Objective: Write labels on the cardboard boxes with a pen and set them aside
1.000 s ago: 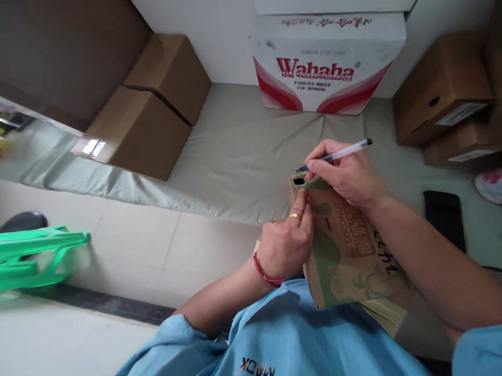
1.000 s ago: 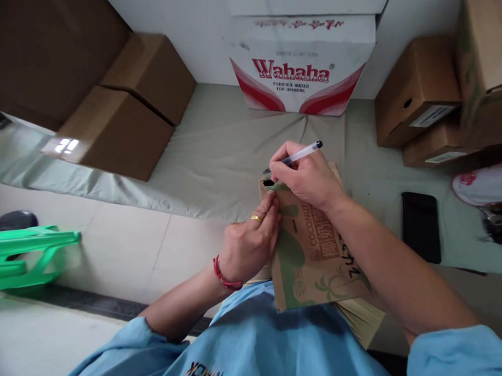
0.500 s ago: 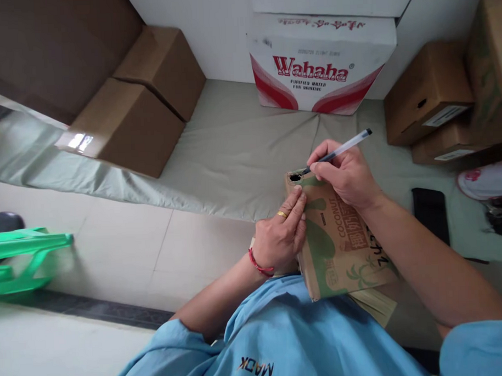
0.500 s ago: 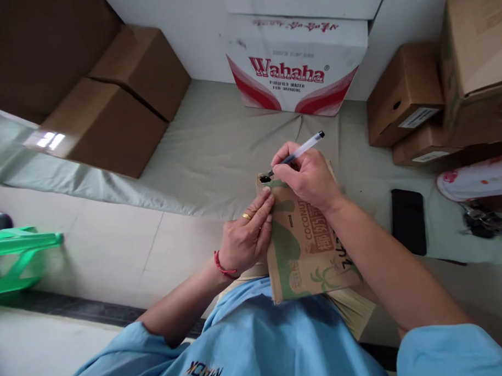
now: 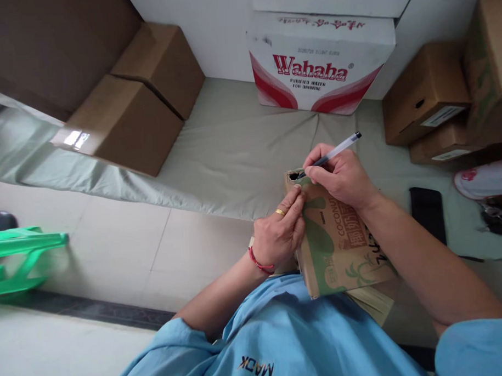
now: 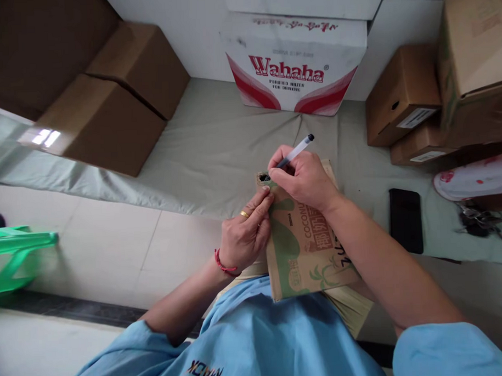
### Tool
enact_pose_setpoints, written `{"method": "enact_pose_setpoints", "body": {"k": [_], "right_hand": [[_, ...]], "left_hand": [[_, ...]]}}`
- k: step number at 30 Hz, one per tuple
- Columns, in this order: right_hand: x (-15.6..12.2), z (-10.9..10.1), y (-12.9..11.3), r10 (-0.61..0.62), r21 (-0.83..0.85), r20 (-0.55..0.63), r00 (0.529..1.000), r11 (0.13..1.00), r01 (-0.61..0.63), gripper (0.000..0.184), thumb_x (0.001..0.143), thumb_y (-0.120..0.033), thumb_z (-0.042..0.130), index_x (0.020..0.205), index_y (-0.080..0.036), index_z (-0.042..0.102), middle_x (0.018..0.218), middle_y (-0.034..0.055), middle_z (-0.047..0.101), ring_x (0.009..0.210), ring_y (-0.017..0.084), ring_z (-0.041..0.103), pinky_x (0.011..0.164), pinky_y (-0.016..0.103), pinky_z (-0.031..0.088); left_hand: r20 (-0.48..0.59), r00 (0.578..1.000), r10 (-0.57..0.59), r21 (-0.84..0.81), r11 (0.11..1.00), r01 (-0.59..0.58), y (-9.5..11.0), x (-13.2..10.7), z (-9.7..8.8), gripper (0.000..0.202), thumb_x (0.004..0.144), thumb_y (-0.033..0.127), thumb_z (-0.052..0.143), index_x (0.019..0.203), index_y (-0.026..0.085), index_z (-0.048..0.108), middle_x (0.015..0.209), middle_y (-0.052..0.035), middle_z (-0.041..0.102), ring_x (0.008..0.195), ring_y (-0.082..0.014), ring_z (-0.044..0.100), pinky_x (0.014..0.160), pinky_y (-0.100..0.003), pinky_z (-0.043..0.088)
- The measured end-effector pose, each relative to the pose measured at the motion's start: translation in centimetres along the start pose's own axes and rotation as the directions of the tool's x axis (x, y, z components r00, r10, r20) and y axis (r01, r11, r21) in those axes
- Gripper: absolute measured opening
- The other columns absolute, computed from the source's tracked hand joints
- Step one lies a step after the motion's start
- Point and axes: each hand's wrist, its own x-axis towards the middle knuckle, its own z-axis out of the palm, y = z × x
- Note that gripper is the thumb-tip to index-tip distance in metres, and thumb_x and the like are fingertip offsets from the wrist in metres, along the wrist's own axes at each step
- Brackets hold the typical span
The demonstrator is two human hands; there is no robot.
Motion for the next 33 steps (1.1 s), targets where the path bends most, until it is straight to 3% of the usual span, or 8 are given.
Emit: {"method": "enact_pose_setpoints", "body": {"k": [4, 17, 25, 33], "right_hand": [[-0.1, 0.0, -0.2, -0.017, -0.06, 0.018, 1.0, 0.998, 0.018, 0.009, 0.091, -0.029, 0.067, 0.085, -0.022, 0.066, 0.062, -0.0052, 0.055, 0.056, 0.011, 0.045, 0.055, 0.028, 0.034], [0.1, 0.5, -0.7, -0.022, -0.156, 0.078, 0.997, 0.987, 0.034, 0.009, 0.091, -0.031, 0.069, 0.089, -0.022, 0.069, 0.068, -0.003, 0.067, 0.059, 0.013, 0.054, 0.058, 0.029, 0.039], [0.2, 0.4, -1.1, -0.019, -0.186, 0.005, 1.0, 0.982, 0.02, 0.006, 0.083, -0.025, 0.066, 0.078, -0.022, 0.064, 0.058, -0.006, 0.053, 0.054, 0.011, 0.043, 0.056, 0.03, 0.03], [0.1, 0.5, -1.0, -0.05, -0.232, -0.094, 0.994, 0.972, 0.027, 0.008, 0.08, -0.021, 0.064, 0.073, -0.023, 0.063, 0.057, -0.0054, 0.053, 0.054, 0.011, 0.042, 0.057, 0.031, 0.032]], "left_hand": [[-0.037, 0.999, -0.02, 0.005, 1.0, 0.02, 0.1, 0.0, 0.2, 0.046, 0.107, 0.013, 0.053, 0.15, 0.018, 0.067, 0.15, -0.0115, 0.073, 0.124, -0.0211, 0.08, 0.1, -0.027, 0.068], [-0.053, 0.996, -0.068, -0.018, 0.998, 0.067, 0.1, -0.3, 0.9, 0.046, 0.106, 0.015, 0.053, 0.149, 0.019, 0.069, 0.15, -0.0126, 0.072, 0.124, -0.0215, 0.08, 0.087, -0.023, 0.07], [-0.069, 0.996, -0.065, -0.039, 0.997, 0.062, 0.3, -0.1, 0.7, 0.045, 0.106, 0.012, 0.053, 0.147, 0.018, 0.069, 0.149, -0.0121, 0.074, 0.124, -0.0201, 0.08, 0.091, -0.022, 0.069], [-0.066, 0.995, -0.075, -0.06, 0.996, 0.071, 0.3, -0.1, 0.7, 0.049, 0.106, 0.011, 0.052, 0.151, 0.021, 0.067, 0.149, -0.011, 0.074, 0.127, -0.0205, 0.079, 0.092, -0.023, 0.069]]}}
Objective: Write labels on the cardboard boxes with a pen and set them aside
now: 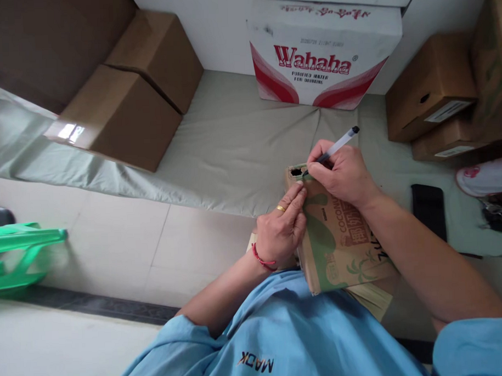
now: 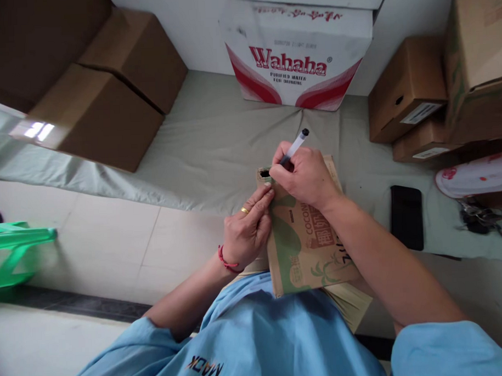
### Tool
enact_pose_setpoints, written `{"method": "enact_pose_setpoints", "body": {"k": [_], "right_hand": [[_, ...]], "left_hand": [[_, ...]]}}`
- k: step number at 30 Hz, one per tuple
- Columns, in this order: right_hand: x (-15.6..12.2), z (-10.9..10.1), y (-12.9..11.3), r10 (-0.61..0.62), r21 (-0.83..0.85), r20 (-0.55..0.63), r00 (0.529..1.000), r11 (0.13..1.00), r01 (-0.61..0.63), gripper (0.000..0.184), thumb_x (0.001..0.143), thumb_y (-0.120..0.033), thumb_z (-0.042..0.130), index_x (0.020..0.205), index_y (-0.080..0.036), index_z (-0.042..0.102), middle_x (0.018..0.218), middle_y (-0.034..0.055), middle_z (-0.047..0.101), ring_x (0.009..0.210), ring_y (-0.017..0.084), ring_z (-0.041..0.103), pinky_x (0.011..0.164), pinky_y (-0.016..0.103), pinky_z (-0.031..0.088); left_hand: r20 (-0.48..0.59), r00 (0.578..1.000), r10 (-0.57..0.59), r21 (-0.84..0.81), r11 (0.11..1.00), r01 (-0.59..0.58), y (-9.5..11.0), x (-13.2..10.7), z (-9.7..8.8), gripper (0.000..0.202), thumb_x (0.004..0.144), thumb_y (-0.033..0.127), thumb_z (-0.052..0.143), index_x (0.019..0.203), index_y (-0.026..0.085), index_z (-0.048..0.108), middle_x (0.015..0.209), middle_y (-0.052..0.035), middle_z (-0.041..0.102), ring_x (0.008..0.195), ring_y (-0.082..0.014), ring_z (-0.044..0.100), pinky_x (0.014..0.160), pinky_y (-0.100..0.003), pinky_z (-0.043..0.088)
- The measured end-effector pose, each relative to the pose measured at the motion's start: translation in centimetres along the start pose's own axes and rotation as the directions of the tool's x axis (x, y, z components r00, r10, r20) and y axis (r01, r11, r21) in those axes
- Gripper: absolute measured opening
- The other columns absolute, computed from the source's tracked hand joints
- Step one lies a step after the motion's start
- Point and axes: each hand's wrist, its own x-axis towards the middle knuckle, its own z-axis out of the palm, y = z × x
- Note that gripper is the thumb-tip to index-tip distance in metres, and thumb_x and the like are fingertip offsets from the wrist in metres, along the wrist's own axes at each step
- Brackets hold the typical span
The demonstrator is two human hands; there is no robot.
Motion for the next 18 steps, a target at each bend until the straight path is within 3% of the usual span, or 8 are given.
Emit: {"method": "enact_pose_setpoints", "body": {"k": [8, 18], "right_hand": [[-0.3, 0.1, 0.5, 0.051, 0.04, -0.117, 0.992, 0.998, -0.047, 0.009, 0.085, -0.022, 0.066, 0.078, -0.024, 0.062, 0.059, -0.0043, 0.055, 0.054, 0.012, 0.045, 0.057, 0.03, 0.035], [-0.2, 0.2, 1.0, 0.052, 0.036, -0.074, 0.996, 0.998, -0.049, 0.007, 0.09, -0.026, 0.067, 0.084, -0.024, 0.065, 0.063, -0.0028, 0.06, 0.057, 0.014, 0.05, 0.057, 0.029, 0.037]], "left_hand": [[0.005, 1.0, -0.009, -0.021, 1.0, 0.009, 0.1, 0.0, 0.0, 0.048, 0.106, 0.011, 0.054, 0.151, 0.022, 0.067, 0.15, -0.0112, 0.073, 0.125, -0.0204, 0.079, 0.091, -0.022, 0.069], [0.005, 1.0, -0.012, -0.028, 1.0, 0.012, 0.0, 0.0, 0.1, 0.049, 0.107, 0.012, 0.052, 0.153, 0.022, 0.066, 0.15, -0.0111, 0.073, 0.129, -0.0198, 0.078, 0.094, -0.022, 0.068]]}}
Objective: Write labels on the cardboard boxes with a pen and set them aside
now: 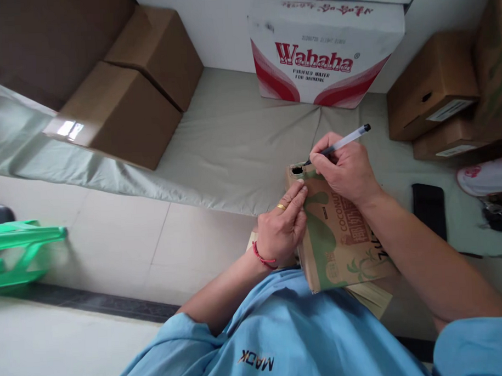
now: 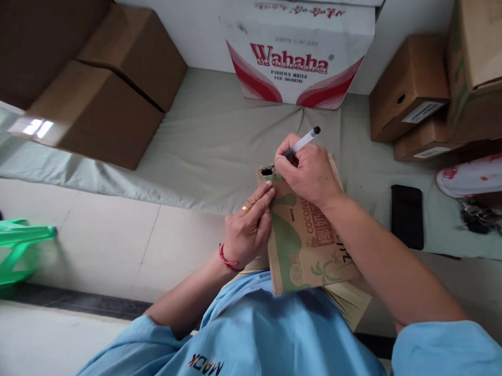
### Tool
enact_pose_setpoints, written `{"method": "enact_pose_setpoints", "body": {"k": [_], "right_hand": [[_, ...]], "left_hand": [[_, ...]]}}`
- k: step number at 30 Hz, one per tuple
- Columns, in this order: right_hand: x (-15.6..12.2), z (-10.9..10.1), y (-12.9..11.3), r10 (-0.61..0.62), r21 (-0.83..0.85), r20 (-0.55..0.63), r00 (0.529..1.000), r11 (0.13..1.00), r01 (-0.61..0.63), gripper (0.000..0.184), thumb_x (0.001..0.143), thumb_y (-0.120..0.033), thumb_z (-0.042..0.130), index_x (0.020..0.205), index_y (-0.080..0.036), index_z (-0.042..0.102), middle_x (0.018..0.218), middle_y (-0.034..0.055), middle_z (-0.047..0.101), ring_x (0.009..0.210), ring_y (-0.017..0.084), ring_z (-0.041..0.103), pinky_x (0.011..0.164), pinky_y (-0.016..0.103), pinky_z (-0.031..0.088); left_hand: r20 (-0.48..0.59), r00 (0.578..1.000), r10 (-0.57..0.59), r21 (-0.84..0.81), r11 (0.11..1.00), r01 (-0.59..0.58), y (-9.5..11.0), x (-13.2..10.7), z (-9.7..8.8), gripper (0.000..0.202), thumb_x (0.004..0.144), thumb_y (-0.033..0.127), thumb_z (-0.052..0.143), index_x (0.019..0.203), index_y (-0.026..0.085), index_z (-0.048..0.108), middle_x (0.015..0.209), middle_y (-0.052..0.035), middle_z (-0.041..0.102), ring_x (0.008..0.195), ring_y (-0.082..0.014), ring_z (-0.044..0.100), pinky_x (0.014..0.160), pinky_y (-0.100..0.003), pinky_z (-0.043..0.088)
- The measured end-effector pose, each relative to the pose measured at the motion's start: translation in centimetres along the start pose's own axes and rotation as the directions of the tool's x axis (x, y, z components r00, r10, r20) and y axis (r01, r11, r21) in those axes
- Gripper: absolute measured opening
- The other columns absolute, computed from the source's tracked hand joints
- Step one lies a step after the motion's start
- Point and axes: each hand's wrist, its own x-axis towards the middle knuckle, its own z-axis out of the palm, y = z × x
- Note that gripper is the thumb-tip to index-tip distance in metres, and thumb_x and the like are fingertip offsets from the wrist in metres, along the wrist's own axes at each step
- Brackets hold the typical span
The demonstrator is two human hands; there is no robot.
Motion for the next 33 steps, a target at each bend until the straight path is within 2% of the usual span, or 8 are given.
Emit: {"method": "enact_pose_setpoints", "body": {"k": [8, 16, 20, 24, 28, 31, 33], "right_hand": [[0.0, 0.0, -0.5, 0.018, -0.029, -0.012, 1.0, 0.999, -0.019, 0.008, 0.086, -0.021, 0.067, 0.079, -0.024, 0.064, 0.058, -0.0043, 0.056, 0.053, 0.012, 0.046, 0.056, 0.03, 0.034], [0.0, -0.1, -0.7, -0.015, -0.041, 0.012, 1.0, 0.999, 0.016, 0.01, 0.083, -0.019, 0.066, 0.075, -0.024, 0.062, 0.056, -0.0052, 0.05, 0.053, 0.012, 0.039, 0.056, 0.031, 0.031], [0.0, -0.1, -0.6, -0.049, -0.043, 0.047, 0.998, 0.998, 0.051, 0.009, 0.082, -0.019, 0.065, 0.075, -0.023, 0.062, 0.059, -0.0048, 0.052, 0.055, 0.011, 0.041, 0.058, 0.031, 0.032], [0.0, -0.2, -0.5, -0.079, -0.022, 0.075, 0.994, 0.996, 0.081, 0.01, 0.084, -0.019, 0.066, 0.075, -0.022, 0.062, 0.06, -0.0051, 0.054, 0.056, 0.011, 0.045, 0.058, 0.029, 0.034], [-0.1, 0.1, -0.1, -0.076, 0.051, 0.093, 0.993, 0.996, 0.071, 0.01, 0.091, -0.027, 0.067, 0.083, -0.022, 0.066, 0.063, -0.005, 0.06, 0.057, 0.012, 0.051, 0.058, 0.027, 0.037], [0.1, 0.3, 0.2, -0.097, 0.138, 0.027, 0.995, 0.986, 0.093, 0.014, 0.098, -0.035, 0.068, 0.094, -0.022, 0.068, 0.073, -0.0031, 0.067, 0.064, 0.013, 0.06, 0.062, 0.027, 0.043], [0.6, -0.3, 0.9, -0.111, 0.151, -0.102, 0.989, 0.981, 0.125, 0.019, 0.102, -0.042, 0.066, 0.101, -0.023, 0.068, 0.079, -0.0023, 0.069, 0.064, 0.013, 0.058, 0.061, 0.027, 0.042]], "left_hand": [[0.02, 1.0, -0.021, -0.014, 1.0, 0.021, -0.1, -0.1, -0.1, 0.049, 0.107, 0.013, 0.052, 0.153, 0.023, 0.066, 0.152, -0.0109, 0.072, 0.13, -0.021, 0.077, 0.097, -0.024, 0.068], [-0.008, 1.0, -0.016, -0.028, 0.999, 0.016, 0.0, -0.1, 0.1, 0.047, 0.107, 0.012, 0.053, 0.15, 0.022, 0.068, 0.15, -0.0114, 0.073, 0.13, -0.0206, 0.077, 0.098, -0.023, 0.068], [-0.005, 1.0, -0.019, -0.027, 0.999, 0.019, -0.2, -0.2, 0.2, 0.046, 0.107, 0.012, 0.053, 0.15, 0.021, 0.068, 0.15, -0.0119, 0.073, 0.129, -0.0206, 0.078, 0.094, -0.022, 0.068], [-0.002, 1.0, -0.006, -0.037, 0.999, 0.006, -0.2, -0.1, 0.1, 0.047, 0.106, 0.012, 0.054, 0.15, 0.021, 0.068, 0.151, -0.0119, 0.073, 0.131, -0.0208, 0.076, 0.097, -0.023, 0.068], [-0.007, 1.0, -0.01, -0.045, 0.999, 0.01, 0.0, 0.0, 0.0, 0.045, 0.106, 0.012, 0.054, 0.148, 0.02, 0.069, 0.151, -0.0113, 0.073, 0.13, -0.0196, 0.077, 0.097, -0.021, 0.067], [-0.013, 1.0, -0.023, -0.063, 0.998, 0.022, 0.0, 0.0, 0.2, 0.045, 0.107, 0.012, 0.054, 0.147, 0.021, 0.07, 0.151, -0.011, 0.072, 0.13, -0.0194, 0.077, 0.1, -0.022, 0.066], [-0.017, 0.999, -0.028, -0.093, 0.995, 0.026, -0.2, 0.0, 0.2, 0.044, 0.107, 0.012, 0.054, 0.147, 0.021, 0.07, 0.152, -0.0116, 0.072, 0.132, -0.0202, 0.076, 0.105, -0.025, 0.065]]}}
